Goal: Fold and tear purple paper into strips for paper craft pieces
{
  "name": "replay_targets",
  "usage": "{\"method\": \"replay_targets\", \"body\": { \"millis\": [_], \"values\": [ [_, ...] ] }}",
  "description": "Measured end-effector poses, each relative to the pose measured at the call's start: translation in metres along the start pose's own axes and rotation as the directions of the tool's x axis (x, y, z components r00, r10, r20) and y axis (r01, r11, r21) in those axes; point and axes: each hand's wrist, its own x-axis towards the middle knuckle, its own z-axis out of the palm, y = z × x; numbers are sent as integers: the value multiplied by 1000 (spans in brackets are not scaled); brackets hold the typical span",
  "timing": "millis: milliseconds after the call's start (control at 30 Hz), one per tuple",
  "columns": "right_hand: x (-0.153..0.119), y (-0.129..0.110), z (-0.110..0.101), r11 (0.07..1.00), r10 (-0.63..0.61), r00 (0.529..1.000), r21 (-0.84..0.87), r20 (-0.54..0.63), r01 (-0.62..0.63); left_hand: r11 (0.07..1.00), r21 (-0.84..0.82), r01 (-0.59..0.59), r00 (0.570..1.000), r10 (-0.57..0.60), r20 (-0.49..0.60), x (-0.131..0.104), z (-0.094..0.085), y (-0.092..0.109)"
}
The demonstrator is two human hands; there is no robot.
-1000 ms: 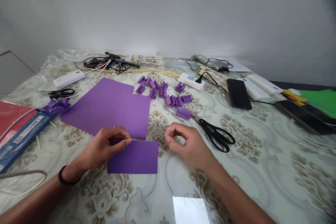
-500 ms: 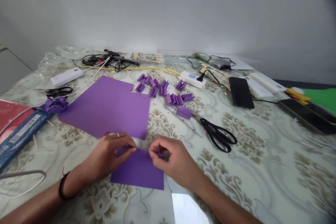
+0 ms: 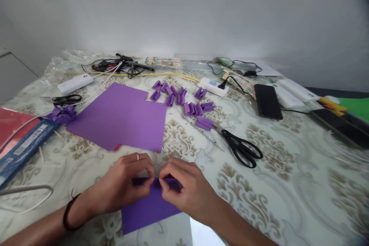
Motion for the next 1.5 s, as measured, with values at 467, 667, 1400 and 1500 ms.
{"method": "replay_targets", "body": {
  "millis": [467, 667, 1400, 1500],
  "values": [
    [14, 15, -36, 980, 169, 986, 111, 2, -168, 991, -34, 128, 992, -127, 21, 5, -27, -19],
    [20, 34, -56, 944, 306, 952, 131, 4, -304, 990, -15, 140, 989, -141, -47, 9, -50, -30],
    [13, 24, -14, 968, 185, 978, 151, 97, -199, 996, 92, 0, 1000, 2, -16, 6, -8, -25],
    [11, 21, -4, 970, 170, 980, 157, 107, -185, 994, 107, -21, 1000, 21, -2, 4, -3, -24]
  ]
}}
